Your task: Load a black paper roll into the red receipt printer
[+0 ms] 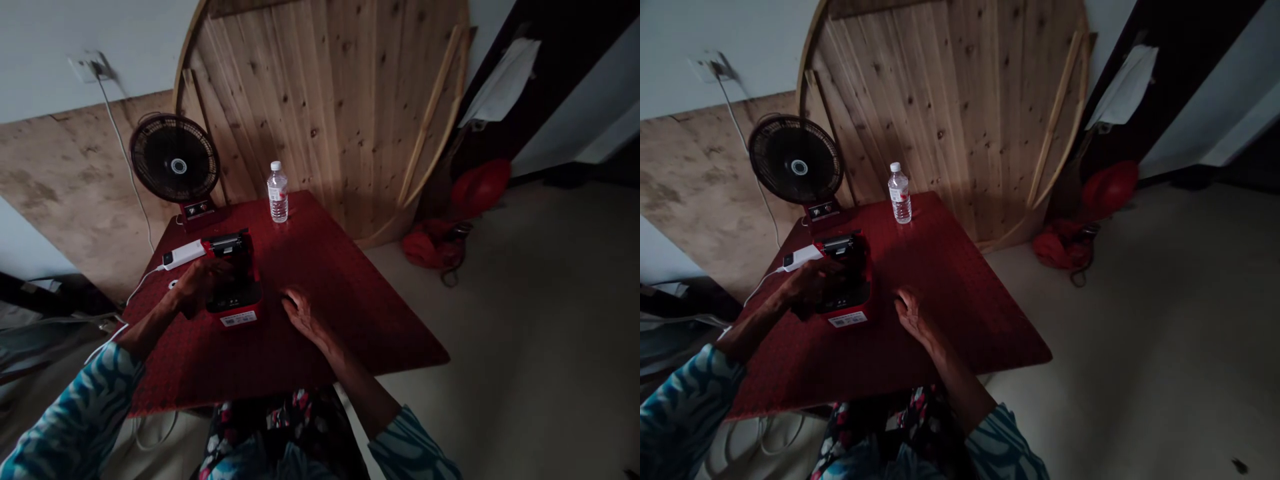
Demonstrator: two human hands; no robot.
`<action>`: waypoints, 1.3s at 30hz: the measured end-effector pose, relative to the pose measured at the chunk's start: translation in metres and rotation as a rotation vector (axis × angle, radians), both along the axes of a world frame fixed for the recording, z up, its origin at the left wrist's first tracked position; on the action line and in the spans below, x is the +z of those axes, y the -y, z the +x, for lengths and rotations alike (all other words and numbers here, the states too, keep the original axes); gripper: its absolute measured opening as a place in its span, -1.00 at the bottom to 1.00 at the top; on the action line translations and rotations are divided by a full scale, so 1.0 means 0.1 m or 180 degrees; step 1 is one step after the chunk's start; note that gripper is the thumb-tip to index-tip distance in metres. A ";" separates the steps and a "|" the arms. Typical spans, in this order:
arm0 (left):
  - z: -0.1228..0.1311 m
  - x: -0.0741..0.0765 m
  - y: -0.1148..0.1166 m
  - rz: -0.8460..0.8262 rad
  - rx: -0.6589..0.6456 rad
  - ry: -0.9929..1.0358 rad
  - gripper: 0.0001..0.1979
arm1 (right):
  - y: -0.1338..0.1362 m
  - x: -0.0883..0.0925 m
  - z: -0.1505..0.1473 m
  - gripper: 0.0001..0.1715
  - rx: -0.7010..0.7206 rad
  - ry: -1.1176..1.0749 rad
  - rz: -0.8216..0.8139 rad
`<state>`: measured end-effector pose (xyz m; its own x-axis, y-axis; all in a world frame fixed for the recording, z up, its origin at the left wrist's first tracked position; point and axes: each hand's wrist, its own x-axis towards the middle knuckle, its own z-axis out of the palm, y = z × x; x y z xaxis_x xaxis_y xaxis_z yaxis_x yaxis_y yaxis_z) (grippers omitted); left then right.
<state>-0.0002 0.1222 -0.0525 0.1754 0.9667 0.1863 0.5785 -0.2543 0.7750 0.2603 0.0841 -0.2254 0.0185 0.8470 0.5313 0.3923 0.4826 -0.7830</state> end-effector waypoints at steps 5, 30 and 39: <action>0.08 0.12 0.22 0.0531 0.0165 -0.0542 -0.73 | 0.06 0.00 -0.02 -0.73 -0.0049 -0.0245 -0.0104; 0.04 -0.31 1.06 0.2823 -0.0534 -0.2066 -0.77 | -0.29 0.62 -0.10 -0.60 0.0451 -0.0750 -0.0752; 0.09 -0.37 1.14 0.2719 -0.0534 -0.1784 -0.60 | -1.03 1.41 -0.75 -0.45 0.0621 -0.1373 -0.1061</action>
